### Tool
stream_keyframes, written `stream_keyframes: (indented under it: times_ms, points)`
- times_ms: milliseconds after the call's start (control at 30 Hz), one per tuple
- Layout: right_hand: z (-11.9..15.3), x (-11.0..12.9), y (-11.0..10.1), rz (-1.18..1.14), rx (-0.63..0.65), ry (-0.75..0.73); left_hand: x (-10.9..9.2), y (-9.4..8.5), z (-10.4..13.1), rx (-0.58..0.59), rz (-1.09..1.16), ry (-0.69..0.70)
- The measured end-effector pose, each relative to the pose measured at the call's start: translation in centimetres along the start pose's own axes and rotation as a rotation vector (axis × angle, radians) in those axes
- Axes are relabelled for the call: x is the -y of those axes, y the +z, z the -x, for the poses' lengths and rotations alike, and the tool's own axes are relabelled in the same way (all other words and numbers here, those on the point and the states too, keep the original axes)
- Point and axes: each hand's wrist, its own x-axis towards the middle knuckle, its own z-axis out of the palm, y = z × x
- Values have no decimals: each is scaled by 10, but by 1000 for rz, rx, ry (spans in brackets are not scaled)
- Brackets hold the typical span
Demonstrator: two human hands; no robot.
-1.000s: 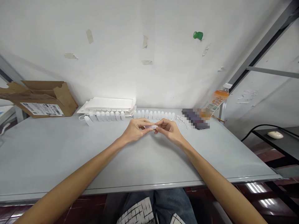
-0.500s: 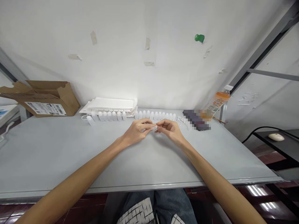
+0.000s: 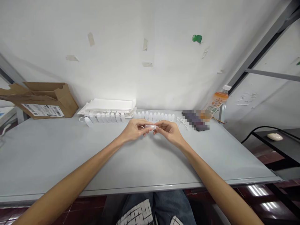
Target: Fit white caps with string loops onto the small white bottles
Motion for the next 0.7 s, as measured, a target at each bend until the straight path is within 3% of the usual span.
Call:
stream_keyframes:
  times_ms: [367,567,700]
  points:
    - [-2,-6,0,-45,-58,73,1,1,2,-57,-308,235]
    - [-3,-2,0,47,-50,139,12,2,2,-5,-420,153]
    - [-5,-1,-5,42,-62,108,13,3,3,30,-436,61]
